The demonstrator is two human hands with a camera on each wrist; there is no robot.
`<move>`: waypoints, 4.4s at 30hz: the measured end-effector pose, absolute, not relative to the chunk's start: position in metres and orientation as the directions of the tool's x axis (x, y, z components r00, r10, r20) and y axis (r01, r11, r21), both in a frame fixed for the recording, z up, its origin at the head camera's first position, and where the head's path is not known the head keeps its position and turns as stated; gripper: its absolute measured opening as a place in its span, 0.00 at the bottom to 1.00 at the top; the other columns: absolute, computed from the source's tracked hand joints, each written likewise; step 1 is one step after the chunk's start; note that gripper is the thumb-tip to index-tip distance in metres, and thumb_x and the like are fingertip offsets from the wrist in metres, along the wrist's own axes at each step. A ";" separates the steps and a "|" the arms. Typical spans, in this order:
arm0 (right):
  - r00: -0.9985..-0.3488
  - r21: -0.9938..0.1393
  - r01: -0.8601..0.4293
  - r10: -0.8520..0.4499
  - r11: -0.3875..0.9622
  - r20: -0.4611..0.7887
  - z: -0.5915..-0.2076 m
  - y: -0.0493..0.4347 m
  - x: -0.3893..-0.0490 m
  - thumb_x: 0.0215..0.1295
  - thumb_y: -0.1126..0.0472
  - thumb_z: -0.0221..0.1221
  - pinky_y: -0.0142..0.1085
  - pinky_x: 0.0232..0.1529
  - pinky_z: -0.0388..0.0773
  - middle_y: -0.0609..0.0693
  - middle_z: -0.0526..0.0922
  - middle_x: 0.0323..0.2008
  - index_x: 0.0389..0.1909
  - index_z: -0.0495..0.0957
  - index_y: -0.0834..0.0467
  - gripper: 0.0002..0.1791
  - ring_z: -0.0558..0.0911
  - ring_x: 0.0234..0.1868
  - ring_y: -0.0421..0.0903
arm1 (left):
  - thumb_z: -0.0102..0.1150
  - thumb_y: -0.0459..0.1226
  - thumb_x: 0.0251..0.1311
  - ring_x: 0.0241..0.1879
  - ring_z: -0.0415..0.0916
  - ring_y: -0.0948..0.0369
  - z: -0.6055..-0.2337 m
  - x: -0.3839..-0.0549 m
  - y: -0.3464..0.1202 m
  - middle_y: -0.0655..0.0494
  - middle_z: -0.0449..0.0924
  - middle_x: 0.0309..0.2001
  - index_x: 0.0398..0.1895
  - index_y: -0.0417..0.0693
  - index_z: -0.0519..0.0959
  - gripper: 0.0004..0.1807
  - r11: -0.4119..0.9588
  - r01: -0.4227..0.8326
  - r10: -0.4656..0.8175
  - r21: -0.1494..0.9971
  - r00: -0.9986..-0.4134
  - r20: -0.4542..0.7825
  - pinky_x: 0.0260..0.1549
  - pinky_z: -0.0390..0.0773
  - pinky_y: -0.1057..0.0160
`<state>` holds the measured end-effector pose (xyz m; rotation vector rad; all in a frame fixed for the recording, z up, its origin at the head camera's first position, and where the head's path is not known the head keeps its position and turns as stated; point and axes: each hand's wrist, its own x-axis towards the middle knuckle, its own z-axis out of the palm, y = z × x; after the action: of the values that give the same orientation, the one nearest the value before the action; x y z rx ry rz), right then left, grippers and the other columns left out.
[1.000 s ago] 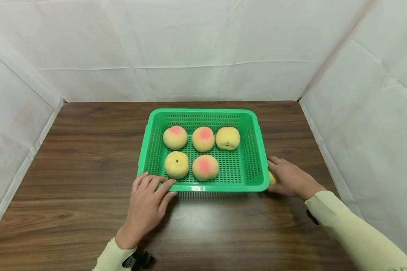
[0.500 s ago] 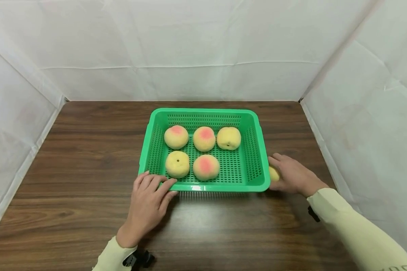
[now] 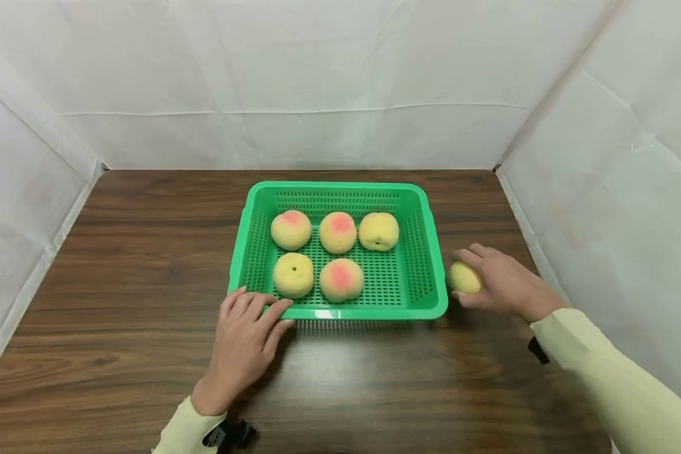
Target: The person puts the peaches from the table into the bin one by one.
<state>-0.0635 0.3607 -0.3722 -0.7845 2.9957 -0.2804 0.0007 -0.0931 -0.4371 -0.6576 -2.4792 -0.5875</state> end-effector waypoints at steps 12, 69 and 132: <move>-0.877 -0.209 -0.479 -0.474 0.853 0.075 -0.354 0.364 -0.066 0.46 0.59 0.77 0.29 0.24 0.67 0.48 0.80 0.41 0.54 0.78 0.57 0.32 0.70 0.29 0.34 | 0.39 0.56 0.79 0.46 0.78 0.52 -0.436 0.001 -0.093 0.55 0.82 0.40 0.49 0.55 0.85 0.25 0.786 0.550 0.329 0.282 -0.758 0.563 0.68 0.68 0.42; -0.670 -0.281 -0.641 -0.699 0.715 -0.249 -0.332 0.224 -0.135 0.60 0.50 0.73 0.35 0.37 0.75 0.46 0.78 0.49 0.63 0.76 0.52 0.31 0.76 0.42 0.44 | 0.46 0.54 0.78 0.47 0.78 0.52 -0.435 -0.001 -0.092 0.55 0.83 0.41 0.51 0.55 0.86 0.21 0.787 0.553 0.333 0.275 -0.755 0.565 0.68 0.69 0.41; -0.654 -0.192 -0.598 -0.612 0.778 -0.445 -0.368 0.221 -0.120 0.56 0.41 0.76 0.44 0.46 0.81 0.48 0.78 0.45 0.55 0.74 0.52 0.33 0.77 0.40 0.44 | 0.35 0.57 0.81 0.41 0.76 0.52 -0.431 -0.001 -0.095 0.54 0.83 0.41 0.51 0.55 0.85 0.28 0.799 0.547 0.369 0.251 -0.774 0.514 0.67 0.69 0.42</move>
<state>-0.1203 0.2212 -0.3683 -0.9060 2.4754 -0.0377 -0.0006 -0.0948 -0.4314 -0.6847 -2.5395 -0.5429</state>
